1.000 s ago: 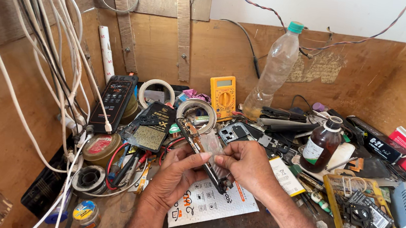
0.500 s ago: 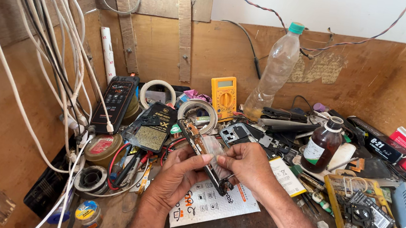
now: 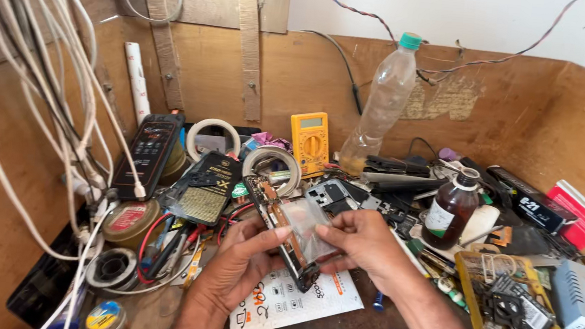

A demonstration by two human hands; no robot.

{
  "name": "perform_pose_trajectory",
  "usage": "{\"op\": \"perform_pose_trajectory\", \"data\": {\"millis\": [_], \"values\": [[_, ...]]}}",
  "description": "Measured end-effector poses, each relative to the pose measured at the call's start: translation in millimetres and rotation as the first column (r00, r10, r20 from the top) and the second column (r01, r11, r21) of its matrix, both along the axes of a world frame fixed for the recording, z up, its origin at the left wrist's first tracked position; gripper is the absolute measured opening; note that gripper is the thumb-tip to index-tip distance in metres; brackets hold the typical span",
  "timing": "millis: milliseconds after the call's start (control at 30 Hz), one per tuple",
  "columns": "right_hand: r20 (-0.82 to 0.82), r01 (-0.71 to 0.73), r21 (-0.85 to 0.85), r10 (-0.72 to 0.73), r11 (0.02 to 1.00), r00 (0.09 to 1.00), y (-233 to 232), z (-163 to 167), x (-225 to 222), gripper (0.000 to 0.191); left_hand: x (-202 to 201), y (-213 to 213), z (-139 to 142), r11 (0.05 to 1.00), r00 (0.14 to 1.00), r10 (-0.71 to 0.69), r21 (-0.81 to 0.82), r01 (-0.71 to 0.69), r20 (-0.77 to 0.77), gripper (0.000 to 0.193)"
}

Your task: The person removes the battery from a disassembled smartphone, places it on the workbench, and then reinserts the same battery into the phone chassis. The person then picks up the phone and inspects the back and sides.

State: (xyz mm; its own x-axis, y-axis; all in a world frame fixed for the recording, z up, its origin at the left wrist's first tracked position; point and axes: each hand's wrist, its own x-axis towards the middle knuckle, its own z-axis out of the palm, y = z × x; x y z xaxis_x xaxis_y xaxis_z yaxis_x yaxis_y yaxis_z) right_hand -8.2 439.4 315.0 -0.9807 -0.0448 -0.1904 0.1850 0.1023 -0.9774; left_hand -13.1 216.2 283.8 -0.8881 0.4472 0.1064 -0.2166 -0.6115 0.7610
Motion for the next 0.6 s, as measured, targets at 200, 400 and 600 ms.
{"op": "perform_pose_trajectory", "data": {"millis": [200, 400, 600], "values": [[0.134, -0.021, -0.202, 0.049, 0.979, 0.99, 16.6, 1.4, 7.8, 0.032, 6.2, 4.1, 3.9, 1.0, 1.0, -0.001, 0.005, 0.001, 0.011, 0.055], [0.172, -0.025, -0.337, 0.087, 0.941, 0.981, 19.0, 5.6, 7.5, 0.035, 13.1, -0.9, 13.7, 1.0, 0.999, -0.004, 0.028, 0.002, 0.039, 0.063], [0.109, 0.038, -0.37, 0.002, 0.928, 0.994, 18.4, 7.6, 12.5, 0.036, 19.6, -7.0, 19.8, 0.986, 0.996, -0.092, 0.138, 0.09, 0.004, 0.062]]}}
